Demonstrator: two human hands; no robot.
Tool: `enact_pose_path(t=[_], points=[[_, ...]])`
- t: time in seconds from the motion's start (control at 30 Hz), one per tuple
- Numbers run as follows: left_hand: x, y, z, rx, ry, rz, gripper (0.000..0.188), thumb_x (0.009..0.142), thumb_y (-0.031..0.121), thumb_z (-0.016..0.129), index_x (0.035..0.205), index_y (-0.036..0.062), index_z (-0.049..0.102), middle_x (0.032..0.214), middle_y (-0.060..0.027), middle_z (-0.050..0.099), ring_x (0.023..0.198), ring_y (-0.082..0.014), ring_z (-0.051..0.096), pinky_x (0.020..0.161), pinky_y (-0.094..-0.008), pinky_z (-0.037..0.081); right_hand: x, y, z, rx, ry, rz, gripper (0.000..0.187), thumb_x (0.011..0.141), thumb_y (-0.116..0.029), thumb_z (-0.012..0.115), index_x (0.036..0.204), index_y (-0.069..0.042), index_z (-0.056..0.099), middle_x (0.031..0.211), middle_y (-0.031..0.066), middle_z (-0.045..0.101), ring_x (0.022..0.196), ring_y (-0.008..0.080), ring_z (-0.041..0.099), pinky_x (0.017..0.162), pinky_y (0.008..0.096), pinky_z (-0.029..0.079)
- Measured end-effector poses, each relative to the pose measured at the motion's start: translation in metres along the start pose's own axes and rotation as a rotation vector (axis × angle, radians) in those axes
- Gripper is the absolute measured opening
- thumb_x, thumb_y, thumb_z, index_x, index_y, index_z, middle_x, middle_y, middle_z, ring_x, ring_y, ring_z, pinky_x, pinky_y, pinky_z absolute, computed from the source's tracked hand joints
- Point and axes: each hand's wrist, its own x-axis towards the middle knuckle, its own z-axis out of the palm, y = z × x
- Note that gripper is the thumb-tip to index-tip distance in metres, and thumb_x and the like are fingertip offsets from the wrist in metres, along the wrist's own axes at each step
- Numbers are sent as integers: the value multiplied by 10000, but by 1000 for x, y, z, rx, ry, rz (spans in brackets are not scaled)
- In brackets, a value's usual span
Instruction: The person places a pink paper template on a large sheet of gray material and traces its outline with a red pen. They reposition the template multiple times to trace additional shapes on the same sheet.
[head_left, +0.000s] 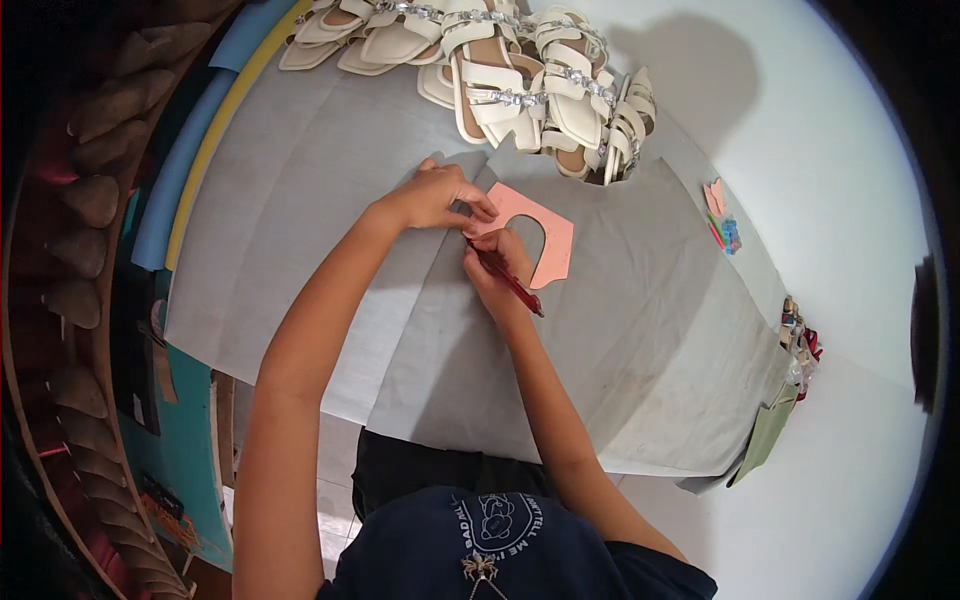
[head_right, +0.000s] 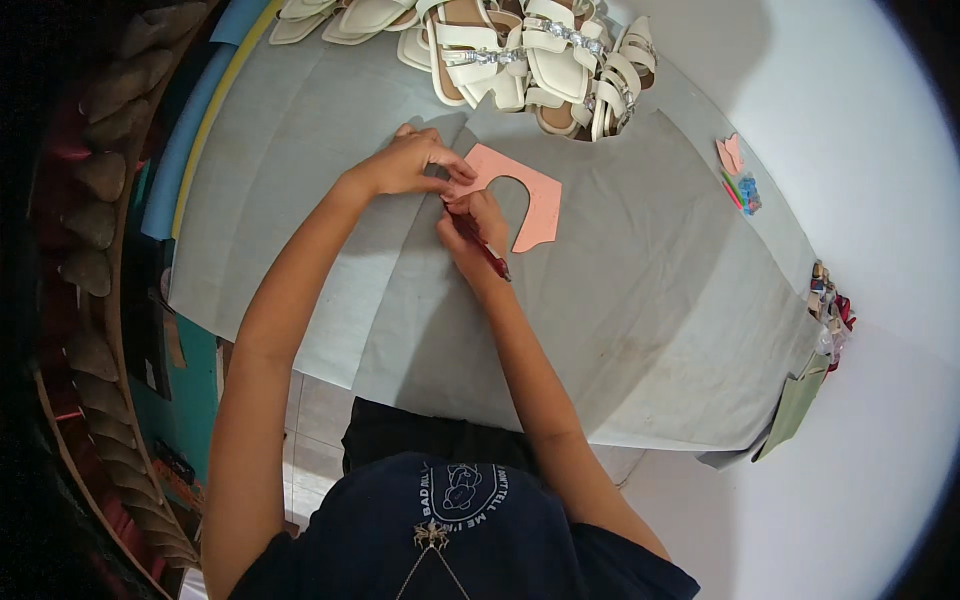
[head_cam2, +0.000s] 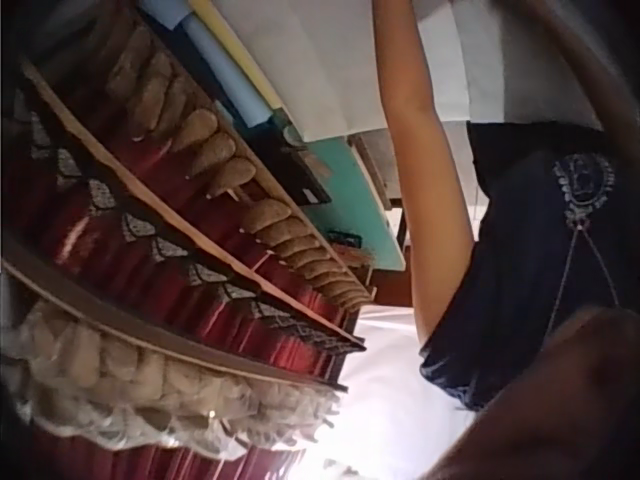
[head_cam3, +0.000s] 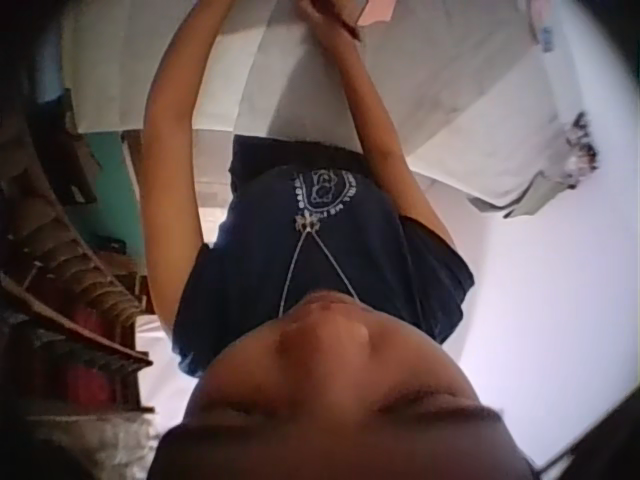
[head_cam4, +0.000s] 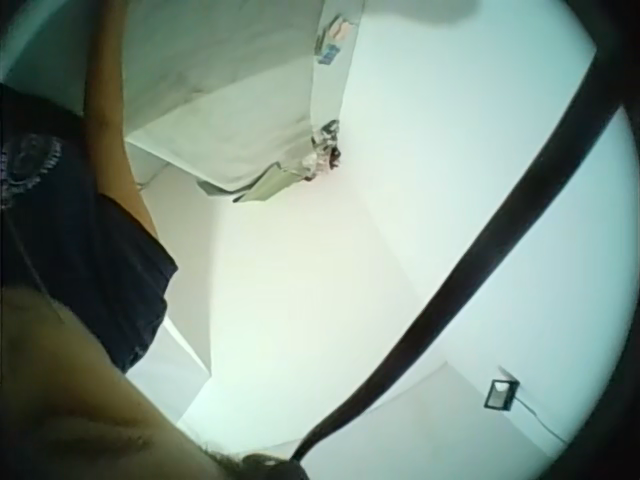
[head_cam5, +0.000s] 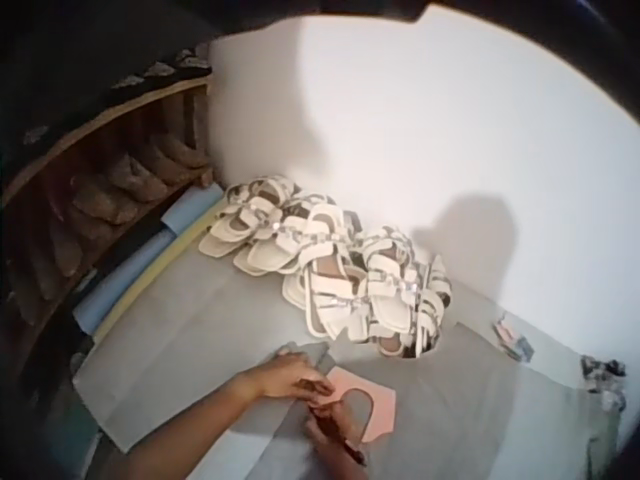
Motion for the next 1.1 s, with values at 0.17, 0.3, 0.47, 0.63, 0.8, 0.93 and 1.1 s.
enact_pose_path(t=[0.17,0.3,0.47,0.63,0.8,0.93,1.1], points=[[1,-2,1,6,6,6,330,749,333,701,1059,225,668,947,85,682,925,-133,493,920,-351,256,4,-2,-3,-57,-25,-54,176,672,51,642,785,1,516,825,109,560,738,213,580,647,287,457],[0,-4,2,54,27,14,343,746,353,699,1062,225,667,951,88,681,914,-131,498,924,-357,253,4,-4,2,-23,-4,-57,190,672,57,642,796,0,509,793,97,532,657,192,547,588,276,440],[0,-4,0,61,18,4,322,729,344,709,1038,258,676,943,102,681,923,-141,508,929,-378,261,1,-17,7,-36,33,-4,195,678,62,637,803,1,501,772,93,508,591,179,517,538,275,427],[3,-3,1,93,34,23,349,690,350,730,1028,280,680,918,116,682,879,-137,504,885,-365,279,-9,-24,17,-114,184,57,186,686,55,637,808,5,506,770,105,516,601,188,538,540,283,433],[5,-9,5,124,61,67,349,681,361,730,1018,290,680,912,130,681,833,-121,495,829,-336,278,-13,-31,29,-95,311,144,173,684,47,641,792,4,513,769,113,528,607,205,555,550,289,443],[6,-7,4,142,45,96,345,695,338,735,1030,272,681,939,109,672,814,-112,486,849,-327,271,-14,-32,36,-188,407,161,172,680,30,648,787,2,516,764,114,526,602,216,554,546,297,444],[2,-12,12,181,113,277,227,744,302,683,970,300,692,952,155,639,850,-137,463,829,-342,284,-17,-32,46,-235,487,203,177,673,1,654,775,1,510,739,116,516,604,244,545,549,313,438]])
